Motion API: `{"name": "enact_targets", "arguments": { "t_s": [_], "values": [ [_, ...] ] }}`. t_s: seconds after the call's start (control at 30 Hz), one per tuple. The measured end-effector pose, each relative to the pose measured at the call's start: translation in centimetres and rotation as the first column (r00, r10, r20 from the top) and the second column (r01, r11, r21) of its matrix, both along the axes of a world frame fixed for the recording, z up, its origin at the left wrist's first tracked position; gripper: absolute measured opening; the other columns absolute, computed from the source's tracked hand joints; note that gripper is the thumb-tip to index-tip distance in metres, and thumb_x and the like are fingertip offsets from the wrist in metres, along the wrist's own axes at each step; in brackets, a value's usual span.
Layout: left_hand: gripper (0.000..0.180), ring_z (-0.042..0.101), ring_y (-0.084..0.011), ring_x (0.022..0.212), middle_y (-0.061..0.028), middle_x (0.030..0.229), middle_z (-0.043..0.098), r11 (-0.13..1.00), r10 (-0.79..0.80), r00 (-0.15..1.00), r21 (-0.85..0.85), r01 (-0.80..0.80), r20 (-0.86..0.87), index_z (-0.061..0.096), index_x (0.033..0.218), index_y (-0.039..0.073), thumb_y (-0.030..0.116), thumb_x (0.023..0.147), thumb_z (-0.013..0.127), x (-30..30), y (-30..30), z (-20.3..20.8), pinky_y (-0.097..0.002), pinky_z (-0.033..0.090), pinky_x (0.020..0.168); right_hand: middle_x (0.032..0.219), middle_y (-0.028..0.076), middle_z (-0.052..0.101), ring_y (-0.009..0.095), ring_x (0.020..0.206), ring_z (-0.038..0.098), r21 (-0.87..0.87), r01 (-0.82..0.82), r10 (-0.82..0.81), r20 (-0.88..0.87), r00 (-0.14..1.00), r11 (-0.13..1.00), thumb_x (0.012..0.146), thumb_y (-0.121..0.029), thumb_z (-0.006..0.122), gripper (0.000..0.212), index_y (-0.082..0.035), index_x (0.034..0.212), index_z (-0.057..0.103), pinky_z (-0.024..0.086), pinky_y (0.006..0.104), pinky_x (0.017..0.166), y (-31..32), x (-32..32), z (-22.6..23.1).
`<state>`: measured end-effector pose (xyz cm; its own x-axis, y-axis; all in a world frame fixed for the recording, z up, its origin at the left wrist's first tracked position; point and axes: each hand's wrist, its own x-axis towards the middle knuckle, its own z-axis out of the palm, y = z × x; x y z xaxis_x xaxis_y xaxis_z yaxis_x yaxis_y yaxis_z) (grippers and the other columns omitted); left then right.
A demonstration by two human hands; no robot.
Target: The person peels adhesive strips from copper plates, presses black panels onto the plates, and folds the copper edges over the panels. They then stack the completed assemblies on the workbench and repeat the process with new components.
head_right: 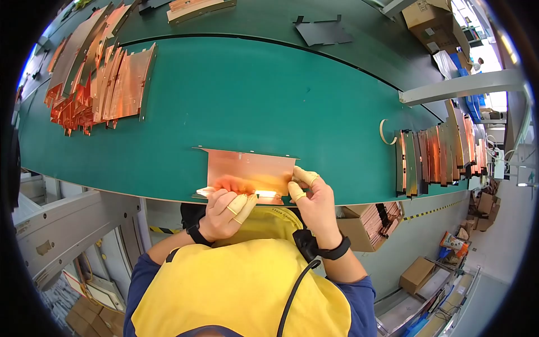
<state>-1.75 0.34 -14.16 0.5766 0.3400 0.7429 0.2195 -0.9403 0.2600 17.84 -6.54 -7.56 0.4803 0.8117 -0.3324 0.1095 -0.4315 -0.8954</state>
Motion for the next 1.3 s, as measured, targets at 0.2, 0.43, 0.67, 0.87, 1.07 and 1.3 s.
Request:
{"name": "enact_targets", "arguments": {
  "t_s": [0.2,0.43,0.67,0.87,1.07,1.3],
  "values": [
    [0.034,0.056,-0.0218,0.087,-0.0066,0.093,0.06,1.0,-0.028,1.0,-0.006,0.028,0.0,0.072,0.095,0.001,0.005,0.062,0.065,0.5,0.5,-0.1,-0.0345,0.046,0.079,0.093,0.008,0.062,0.021,0.078,0.064,-0.22,-0.232,0.313,0.784,0.535,0.948,0.082,-0.002,0.059,0.03,0.002,0.111,0.063,0.052,0.0291,0.059,0.4,-1.7,0.2],
    [0.034,0.056,-0.0216,0.088,-0.0069,0.093,0.06,0.995,-0.041,0.999,-0.094,0.04,-0.007,0.07,0.099,0.001,0.003,0.066,0.065,0.9,0.9,0.1,-0.0346,0.047,0.079,0.073,0.01,0.056,0.024,0.067,0.064,-0.679,-0.355,0.687,0.716,-0.126,0.642,0.076,-0.005,0.056,0.022,0.001,0.095,0.064,0.051,0.0341,0.056,3.7,-0.2,1.9],
    [0.031,0.057,-0.0217,0.087,-0.0067,0.092,0.06,0.997,-0.01,0.999,-0.073,0.007,-0.039,0.07,0.098,0.0,-0.001,0.067,0.066,1.1,1.5,0.6,-0.0353,0.047,0.078,0.076,0.012,0.062,0.031,0.065,0.061,-0.247,-0.283,0.337,0.879,0.336,0.927,0.081,-0.013,0.061,0.011,-0.004,0.075,0.062,0.049,0.038,0.057,3.5,3.8,4.0],
    [0.029,0.057,-0.0234,0.088,-0.0072,0.094,0.06,0.982,0.023,0.999,-0.187,-0.029,-0.033,0.07,0.096,-0.001,-0.001,0.068,0.066,1.9,1.8,2.0,-0.0362,0.047,0.078,0.062,0.019,0.051,0.035,0.052,0.048,-0.134,-0.225,0.207,0.917,0.341,0.965,0.086,-0.033,0.067,0.039,-0.001,0.066,0.056,0.036,0.0421,0.05,12.3,12.1,5.1],
    [0.029,0.058,-0.0245,0.091,-0.0083,0.094,0.059,0.986,0.031,0.999,-0.165,-0.036,-0.036,0.07,0.096,-0.002,0.0,0.068,0.066,3.2,2.3,2.9,-0.0373,0.048,0.081,0.056,0.007,0.063,0.017,0.05,0.063,-0.106,0.087,0.007,0.672,0.74,0.991,0.084,-0.037,0.068,0.04,0.0,0.068,0.065,0.05,0.0336,0.054,26.9,25.2,1.6],
    [0.032,0.058,-0.023,0.089,-0.0077,0.09,0.06,0.992,0.099,0.995,-0.082,-0.101,-0.029,0.07,0.095,-0.001,-0.002,0.063,0.066,4.3,1.7,3.6,-0.0373,0.05,0.081,0.056,0.008,0.062,0.015,0.05,0.063,-0.426,-0.001,0.278,0.59,0.758,0.905,0.082,-0.028,0.071,0.034,0.001,0.067,0.061,0.05,0.0301,0.052,25.3,25.1,2.8]
  ]
}}
